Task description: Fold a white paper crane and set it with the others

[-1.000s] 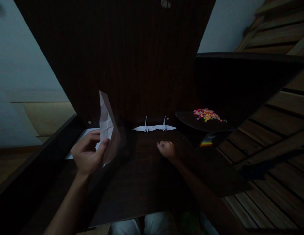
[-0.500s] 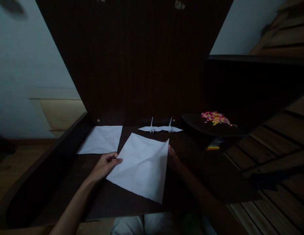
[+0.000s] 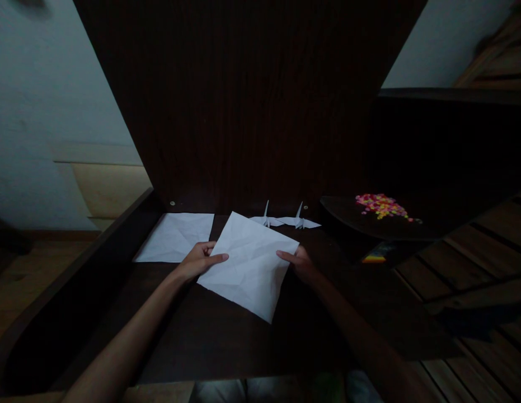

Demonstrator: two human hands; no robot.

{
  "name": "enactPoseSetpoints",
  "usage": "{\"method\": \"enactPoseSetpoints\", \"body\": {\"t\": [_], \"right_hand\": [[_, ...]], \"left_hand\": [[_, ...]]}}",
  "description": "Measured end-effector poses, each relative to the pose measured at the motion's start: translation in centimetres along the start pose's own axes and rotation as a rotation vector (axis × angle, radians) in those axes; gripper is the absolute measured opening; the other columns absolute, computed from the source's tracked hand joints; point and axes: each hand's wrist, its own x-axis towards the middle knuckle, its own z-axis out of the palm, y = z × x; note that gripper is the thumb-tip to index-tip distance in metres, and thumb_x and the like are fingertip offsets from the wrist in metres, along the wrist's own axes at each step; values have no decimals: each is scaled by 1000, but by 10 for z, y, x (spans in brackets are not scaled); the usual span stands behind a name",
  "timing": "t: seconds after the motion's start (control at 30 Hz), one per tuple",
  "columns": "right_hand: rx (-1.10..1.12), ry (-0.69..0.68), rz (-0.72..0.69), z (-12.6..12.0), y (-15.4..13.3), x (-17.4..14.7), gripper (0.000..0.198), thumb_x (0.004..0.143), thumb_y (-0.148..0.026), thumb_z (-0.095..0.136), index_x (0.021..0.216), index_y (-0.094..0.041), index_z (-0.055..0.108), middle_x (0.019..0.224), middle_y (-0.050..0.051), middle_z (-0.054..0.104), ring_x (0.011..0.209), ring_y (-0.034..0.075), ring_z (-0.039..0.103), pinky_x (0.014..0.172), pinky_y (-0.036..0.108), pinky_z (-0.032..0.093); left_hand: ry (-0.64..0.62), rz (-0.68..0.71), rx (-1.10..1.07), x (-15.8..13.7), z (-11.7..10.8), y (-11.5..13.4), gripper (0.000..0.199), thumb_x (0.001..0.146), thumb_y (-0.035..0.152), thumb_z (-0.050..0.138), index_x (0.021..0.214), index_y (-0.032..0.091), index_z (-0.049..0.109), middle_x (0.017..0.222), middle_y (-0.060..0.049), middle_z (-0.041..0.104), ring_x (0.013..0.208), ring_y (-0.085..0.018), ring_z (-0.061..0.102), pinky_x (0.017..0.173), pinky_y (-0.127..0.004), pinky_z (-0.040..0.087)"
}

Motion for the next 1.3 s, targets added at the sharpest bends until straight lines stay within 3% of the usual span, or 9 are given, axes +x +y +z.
{"method": "enactPoseSetpoints", "body": {"t": [0.17,0.3,0.53,0.73,0.9,1.03,1.1,1.23,1.3], "right_hand": [[21,38,11,0,8,3,42,54,-45,83,80,-15,72,77,7,74,66,22,67,67,34,50],[-143,-5,45,3,19,-1,44,50,-47,84,77,-14,72,77,8,74,70,24,67,67,36,51],[-367,-17,61,3,19,-5,40,56,-49,79,68,-13,69,72,7,72,63,19,62,59,31,48],[-542,0,-41,2,17,-10,34,62,-47,73,64,-14,66,67,6,69,60,19,60,53,30,47],[-569,2,-176,7,15,-18,35,66,-43,74,85,-15,67,84,8,71,73,22,65,63,32,52],[-492,-95,-109,13,11,-25,64,59,-35,82,115,-17,58,99,7,71,81,22,67,67,33,54],[-432,-134,-65,13,10,-25,69,59,-35,82,121,-18,54,99,7,71,79,22,67,63,32,55],[-410,-135,-4,2,7,-19,51,63,-39,79,106,-15,63,93,7,72,73,20,66,60,30,53],[-460,-155,53,-7,2,-16,44,64,-41,78,97,-14,67,86,7,72,67,19,65,53,27,50]], "left_hand": [[81,102,-158,3,8,-17,46,62,34,82,100,12,67,87,-9,74,75,-22,69,69,-32,54],[129,173,-238,3,16,-22,45,65,31,81,104,13,66,92,-8,74,80,-22,69,75,-30,53],[111,48,-170,-9,14,-19,32,59,33,82,79,12,68,73,-5,72,61,-19,66,57,-26,50],[187,20,-26,-14,26,-16,38,59,39,82,83,12,70,80,-8,73,66,-21,67,59,-29,51],[326,54,15,-8,29,-23,43,60,43,81,83,10,69,83,-11,74,67,-22,67,60,-30,52],[420,157,-42,-3,28,-29,47,60,44,81,90,10,70,97,-13,73,82,-25,68,71,-31,53],[441,181,-95,-1,28,-30,47,60,44,81,90,10,69,98,-12,73,84,-25,68,74,-32,52],[361,161,-196,0,21,-24,42,58,41,83,81,8,70,84,-11,73,75,-25,67,70,-34,52],[334,225,-267,-1,14,-17,40,57,38,83,82,9,70,82,-9,73,75,-24,67,72,-33,51]]}}
